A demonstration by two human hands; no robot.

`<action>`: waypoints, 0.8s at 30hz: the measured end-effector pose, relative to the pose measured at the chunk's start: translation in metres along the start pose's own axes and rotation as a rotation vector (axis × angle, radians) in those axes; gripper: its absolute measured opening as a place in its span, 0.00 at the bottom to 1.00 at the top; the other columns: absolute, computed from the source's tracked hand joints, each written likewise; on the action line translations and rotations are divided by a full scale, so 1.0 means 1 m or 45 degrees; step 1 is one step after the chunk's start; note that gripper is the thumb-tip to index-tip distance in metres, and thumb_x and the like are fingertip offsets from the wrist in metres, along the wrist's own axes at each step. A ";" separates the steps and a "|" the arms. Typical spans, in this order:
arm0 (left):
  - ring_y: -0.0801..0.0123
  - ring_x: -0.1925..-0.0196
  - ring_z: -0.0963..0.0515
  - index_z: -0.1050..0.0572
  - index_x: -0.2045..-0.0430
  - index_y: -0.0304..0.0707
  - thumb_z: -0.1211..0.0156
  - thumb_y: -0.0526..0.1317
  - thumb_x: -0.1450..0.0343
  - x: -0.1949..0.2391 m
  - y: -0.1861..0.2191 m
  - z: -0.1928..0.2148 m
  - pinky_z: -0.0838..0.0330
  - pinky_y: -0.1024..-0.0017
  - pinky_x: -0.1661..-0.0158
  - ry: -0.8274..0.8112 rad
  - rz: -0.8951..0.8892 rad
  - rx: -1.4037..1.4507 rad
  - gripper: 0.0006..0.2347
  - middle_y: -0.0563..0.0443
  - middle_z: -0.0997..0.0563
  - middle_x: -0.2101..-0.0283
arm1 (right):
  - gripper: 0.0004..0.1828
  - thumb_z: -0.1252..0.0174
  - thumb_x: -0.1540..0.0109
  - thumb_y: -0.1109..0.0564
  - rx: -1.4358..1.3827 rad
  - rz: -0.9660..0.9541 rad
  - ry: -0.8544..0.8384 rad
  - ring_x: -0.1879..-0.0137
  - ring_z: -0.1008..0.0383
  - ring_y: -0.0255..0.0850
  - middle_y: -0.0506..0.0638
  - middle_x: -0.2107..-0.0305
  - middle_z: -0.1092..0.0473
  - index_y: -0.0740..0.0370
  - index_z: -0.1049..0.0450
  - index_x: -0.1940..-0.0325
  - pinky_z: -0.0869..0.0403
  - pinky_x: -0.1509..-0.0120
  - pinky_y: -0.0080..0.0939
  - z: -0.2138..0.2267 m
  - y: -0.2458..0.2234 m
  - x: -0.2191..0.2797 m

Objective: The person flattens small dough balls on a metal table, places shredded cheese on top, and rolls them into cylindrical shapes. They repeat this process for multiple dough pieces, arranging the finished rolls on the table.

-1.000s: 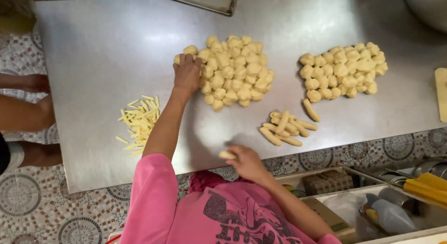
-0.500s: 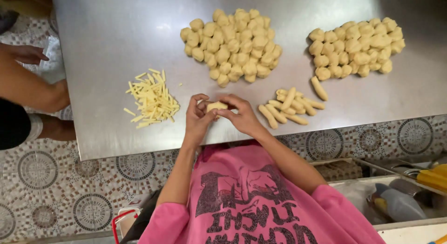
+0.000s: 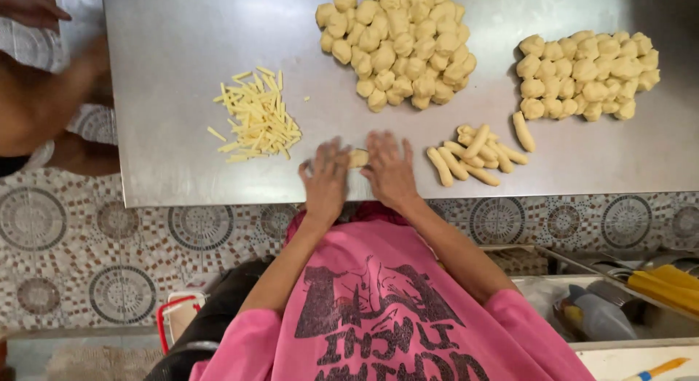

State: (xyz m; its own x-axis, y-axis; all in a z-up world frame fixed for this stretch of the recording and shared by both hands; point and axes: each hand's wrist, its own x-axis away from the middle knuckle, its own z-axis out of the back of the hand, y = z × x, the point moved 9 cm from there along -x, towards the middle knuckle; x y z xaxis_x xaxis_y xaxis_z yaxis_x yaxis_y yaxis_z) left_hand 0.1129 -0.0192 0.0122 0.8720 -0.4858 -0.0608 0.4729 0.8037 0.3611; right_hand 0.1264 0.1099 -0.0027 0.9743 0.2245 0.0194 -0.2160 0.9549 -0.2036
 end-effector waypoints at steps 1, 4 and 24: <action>0.49 0.26 0.42 0.31 0.35 0.44 0.48 0.32 0.27 0.001 0.007 -0.010 0.55 0.41 0.39 -0.008 0.009 0.008 0.21 0.43 0.35 0.27 | 0.38 0.47 0.32 0.42 -0.001 0.002 -0.014 0.22 0.50 0.65 0.63 0.29 0.42 0.67 0.42 0.23 0.53 0.26 0.78 -0.007 -0.011 0.001; 0.46 0.20 0.53 0.45 0.26 0.39 0.51 0.37 0.24 -0.013 0.011 -0.044 0.70 0.23 0.34 -0.340 0.059 -0.341 0.27 0.46 0.51 0.20 | 0.42 0.45 0.34 0.46 0.107 -0.052 -0.318 0.18 0.61 0.59 0.57 0.22 0.54 0.63 0.48 0.20 0.62 0.23 0.82 -0.033 -0.015 -0.012; 0.55 0.46 0.16 0.28 0.40 0.37 0.47 0.38 0.33 0.075 -0.013 -0.065 0.35 0.48 0.36 0.033 -0.161 0.196 0.23 0.41 0.16 0.52 | 0.35 0.39 0.39 0.41 -0.090 -0.026 -0.144 0.31 0.36 0.55 0.54 0.43 0.33 0.67 0.29 0.35 0.53 0.21 0.76 -0.052 -0.040 0.043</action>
